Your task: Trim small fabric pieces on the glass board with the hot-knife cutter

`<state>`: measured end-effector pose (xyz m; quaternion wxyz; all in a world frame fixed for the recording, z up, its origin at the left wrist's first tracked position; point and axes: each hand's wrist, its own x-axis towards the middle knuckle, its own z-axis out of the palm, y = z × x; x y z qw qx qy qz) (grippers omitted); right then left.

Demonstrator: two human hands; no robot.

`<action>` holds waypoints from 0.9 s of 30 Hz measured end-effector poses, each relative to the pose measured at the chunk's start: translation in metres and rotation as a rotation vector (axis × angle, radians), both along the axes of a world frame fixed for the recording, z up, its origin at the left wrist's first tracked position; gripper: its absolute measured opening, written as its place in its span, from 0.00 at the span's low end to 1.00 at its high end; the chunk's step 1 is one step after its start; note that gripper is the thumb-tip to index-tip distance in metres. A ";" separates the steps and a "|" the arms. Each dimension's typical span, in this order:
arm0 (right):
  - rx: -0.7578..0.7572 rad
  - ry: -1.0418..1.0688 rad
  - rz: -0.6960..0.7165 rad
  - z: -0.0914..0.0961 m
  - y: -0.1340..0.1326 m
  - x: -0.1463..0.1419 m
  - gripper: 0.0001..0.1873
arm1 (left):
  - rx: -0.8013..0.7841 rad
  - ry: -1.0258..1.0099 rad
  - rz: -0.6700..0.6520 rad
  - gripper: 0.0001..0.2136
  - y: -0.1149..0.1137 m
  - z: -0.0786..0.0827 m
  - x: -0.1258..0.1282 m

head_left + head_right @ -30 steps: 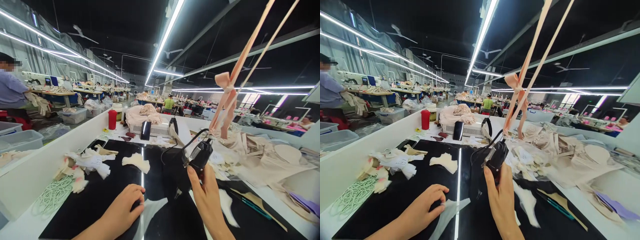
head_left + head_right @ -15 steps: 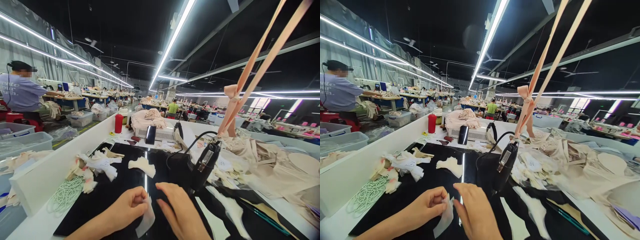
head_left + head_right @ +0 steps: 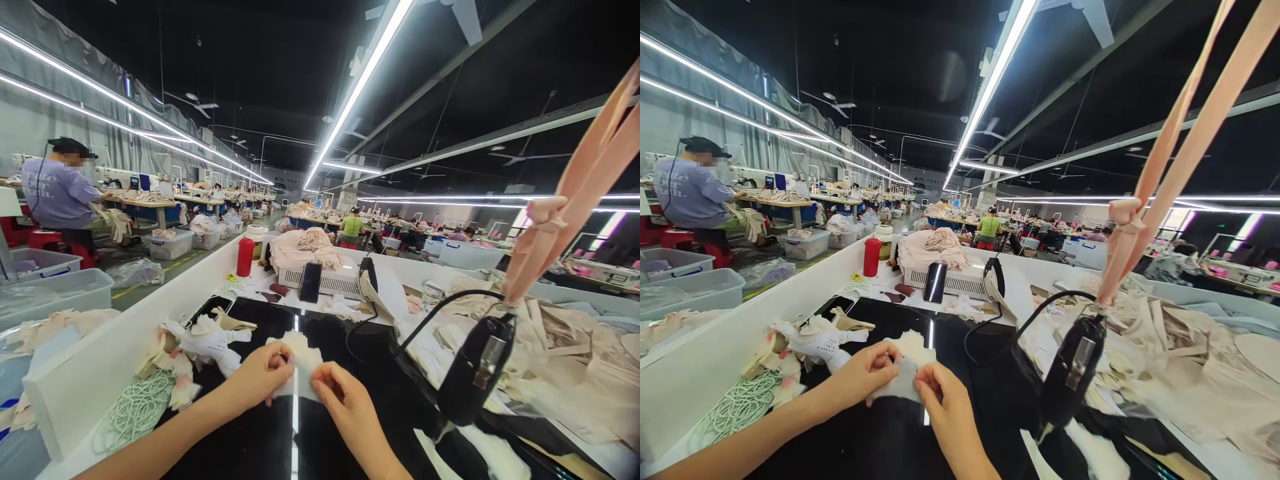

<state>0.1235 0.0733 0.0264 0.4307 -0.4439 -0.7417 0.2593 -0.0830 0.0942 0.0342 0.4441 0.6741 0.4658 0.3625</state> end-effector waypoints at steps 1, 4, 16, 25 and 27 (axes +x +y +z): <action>0.018 -0.012 -0.028 0.001 0.008 -0.002 0.11 | 0.042 0.043 0.033 0.13 0.010 0.001 0.000; 0.075 -0.074 -0.119 0.001 0.031 -0.009 0.11 | 0.192 0.185 0.114 0.10 0.035 0.008 -0.001; 0.207 -0.442 -0.270 -0.012 0.069 -0.026 0.10 | 0.439 0.798 0.184 0.09 0.075 -0.009 0.008; 0.257 -0.447 -0.046 0.000 -0.045 -0.004 0.07 | 0.727 0.771 0.146 0.09 0.056 -0.010 -0.008; 0.256 -0.358 0.016 -0.007 -0.075 0.022 0.07 | 0.764 0.750 0.128 0.12 0.045 -0.012 -0.009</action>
